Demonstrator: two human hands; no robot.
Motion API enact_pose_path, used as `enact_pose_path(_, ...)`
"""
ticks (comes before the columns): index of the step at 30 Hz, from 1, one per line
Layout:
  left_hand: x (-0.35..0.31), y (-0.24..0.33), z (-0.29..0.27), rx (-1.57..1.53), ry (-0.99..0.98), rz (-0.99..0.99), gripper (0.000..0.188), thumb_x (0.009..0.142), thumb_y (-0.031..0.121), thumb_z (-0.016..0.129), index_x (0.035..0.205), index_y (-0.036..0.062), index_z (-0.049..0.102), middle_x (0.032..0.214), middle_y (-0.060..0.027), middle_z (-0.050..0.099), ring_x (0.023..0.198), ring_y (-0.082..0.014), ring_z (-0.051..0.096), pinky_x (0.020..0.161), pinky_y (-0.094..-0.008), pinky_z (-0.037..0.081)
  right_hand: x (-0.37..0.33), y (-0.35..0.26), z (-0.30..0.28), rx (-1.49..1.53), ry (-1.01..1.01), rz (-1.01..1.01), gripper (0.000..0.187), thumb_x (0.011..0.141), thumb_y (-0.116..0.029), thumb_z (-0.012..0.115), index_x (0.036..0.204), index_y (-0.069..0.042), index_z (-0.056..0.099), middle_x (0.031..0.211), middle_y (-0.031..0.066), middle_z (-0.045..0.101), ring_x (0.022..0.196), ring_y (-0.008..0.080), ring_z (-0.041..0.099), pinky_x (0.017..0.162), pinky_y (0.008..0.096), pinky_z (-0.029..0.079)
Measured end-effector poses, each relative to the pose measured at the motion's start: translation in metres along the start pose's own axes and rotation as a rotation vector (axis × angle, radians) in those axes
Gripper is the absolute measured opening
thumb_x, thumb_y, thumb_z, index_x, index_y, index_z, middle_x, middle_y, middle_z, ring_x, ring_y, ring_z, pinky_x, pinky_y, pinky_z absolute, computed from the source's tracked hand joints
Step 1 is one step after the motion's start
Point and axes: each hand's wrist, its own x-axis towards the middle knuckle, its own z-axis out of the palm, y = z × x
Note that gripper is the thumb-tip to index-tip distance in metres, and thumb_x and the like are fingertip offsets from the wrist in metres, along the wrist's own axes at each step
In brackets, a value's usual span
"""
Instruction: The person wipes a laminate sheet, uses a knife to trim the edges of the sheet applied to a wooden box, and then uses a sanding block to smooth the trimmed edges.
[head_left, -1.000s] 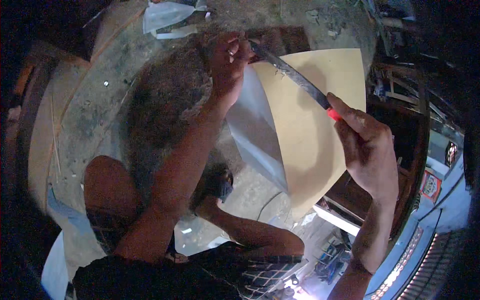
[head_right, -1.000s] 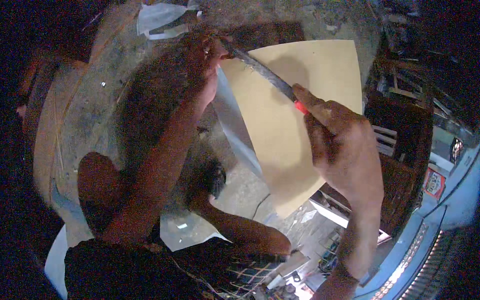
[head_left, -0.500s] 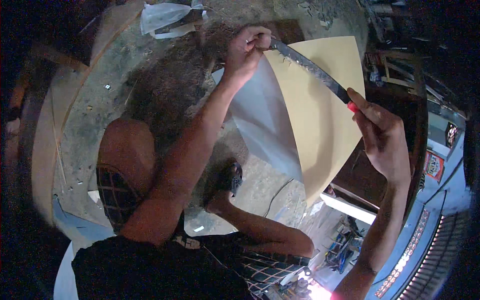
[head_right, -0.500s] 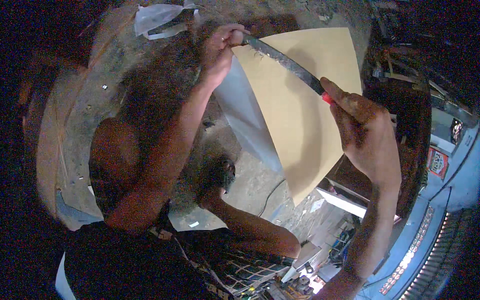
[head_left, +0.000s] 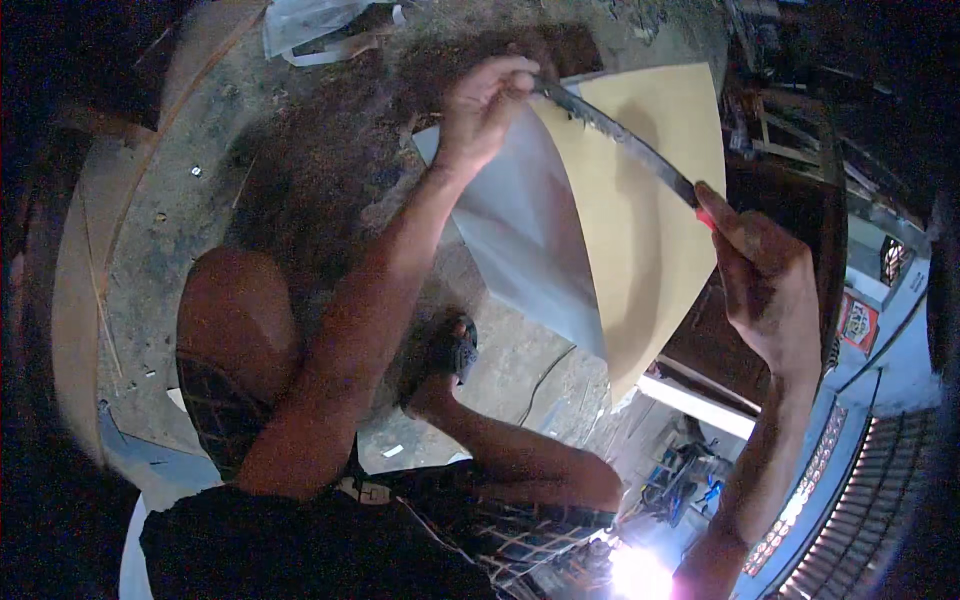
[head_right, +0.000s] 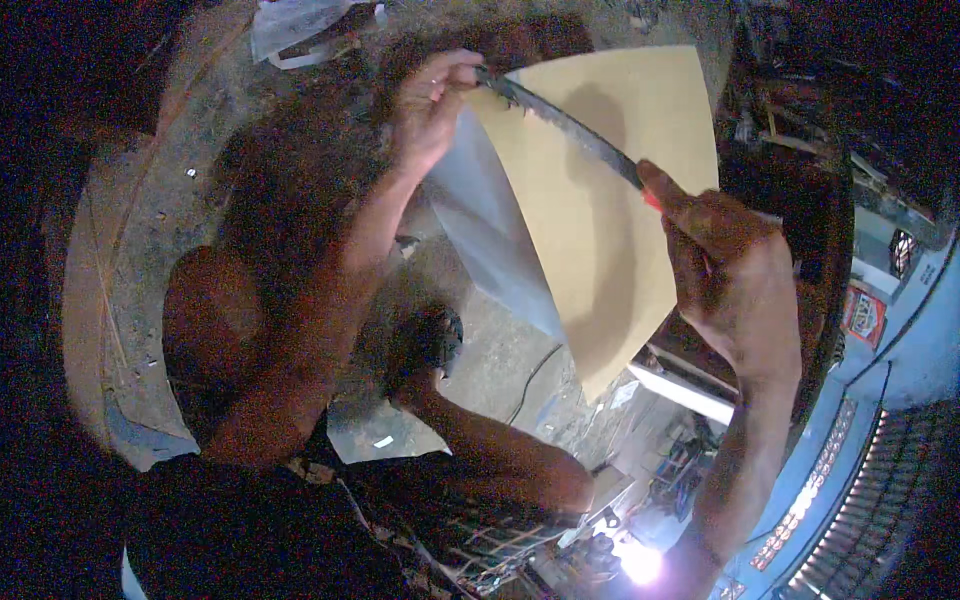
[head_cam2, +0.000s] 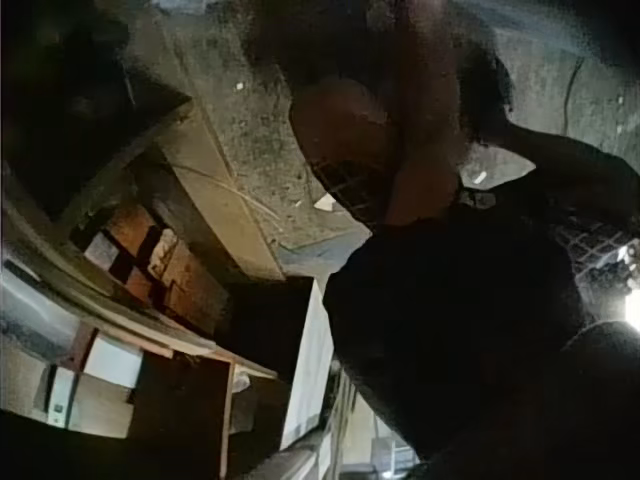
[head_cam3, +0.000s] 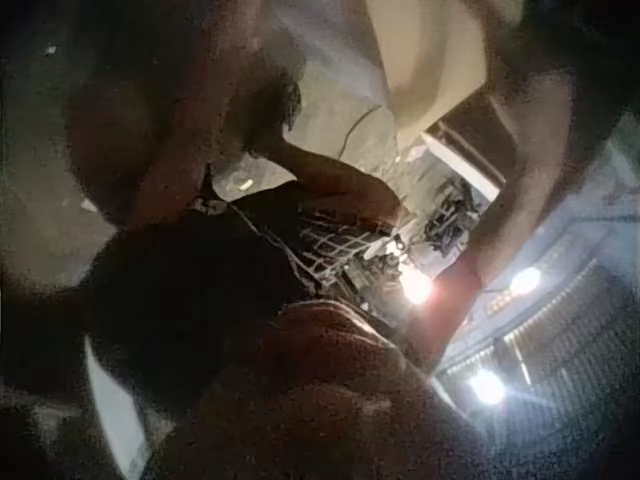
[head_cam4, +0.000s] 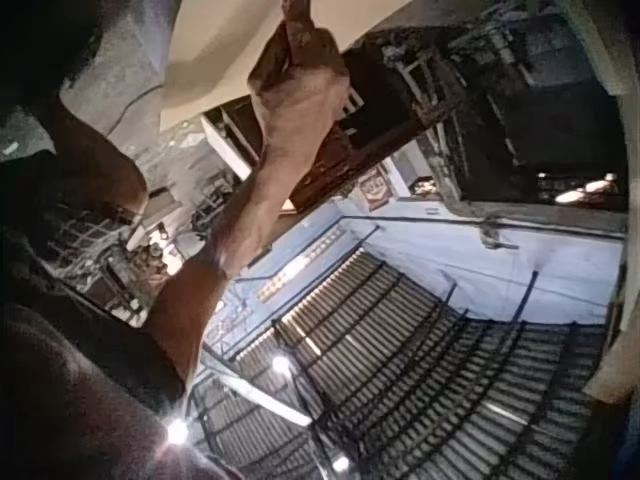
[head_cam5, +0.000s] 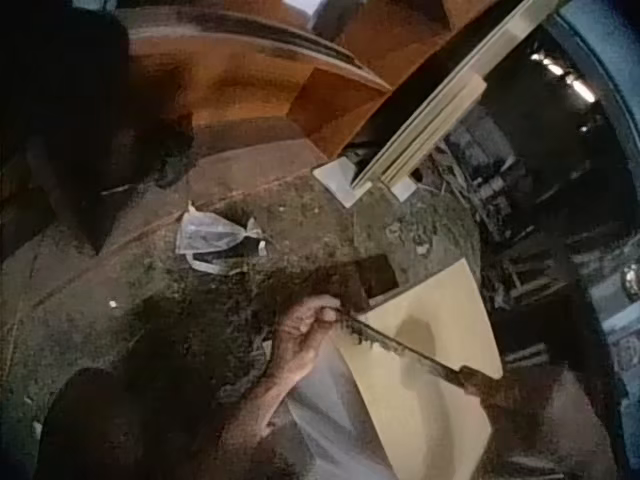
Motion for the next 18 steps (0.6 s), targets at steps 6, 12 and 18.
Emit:
enact_pose_path(6, -0.021, -0.054, -0.084, 0.313, 0.049, -0.051, 0.024, 0.096, 0.022, 0.065, 0.115, 0.0070, 0.068, 0.108, -0.0066, 0.071, 0.101, -0.0144, 0.066, 0.090, -0.0305, 0.052, 0.038, -0.009, 0.051, -0.298, -0.138, -0.131, 0.040, 0.087, -0.019, 0.057, 0.126, -0.017, 0.063, 0.087, 0.0167, 0.066, 0.076, 0.0373, 0.066, 0.067, 0.0473, 0.055)
enact_pose_path(12, 0.006, 0.010, -0.058, 0.326, -0.036, 0.117, 0.021, 0.094, 0.020, 0.067, 0.112, 0.0098, 0.072, 0.112, -0.0069, 0.068, 0.103, -0.0180, 0.065, 0.089, -0.0320, 0.053, 0.005, -0.011, 0.022, 0.072, 0.032, -0.075, 0.039, 0.085, -0.004, 0.062, 0.122, -0.014, 0.068, 0.083, 0.0170, 0.066, 0.071, 0.0336, 0.066, 0.065, 0.0419, 0.052)
enact_pose_path(18, 0.015, 0.017, -0.039, 0.504, -0.019, 0.375, 0.016, 0.088, 0.015, 0.074, 0.103, 0.0101, 0.076, 0.101, -0.0058, 0.065, 0.095, -0.0171, 0.062, 0.085, -0.0319, 0.052, 0.003, 0.002, 0.014, 0.046, 0.041, 0.026, 0.040, 0.084, -0.003, 0.061, 0.123, -0.013, 0.068, 0.082, 0.0149, 0.066, 0.071, 0.0321, 0.067, 0.065, 0.0410, 0.054)
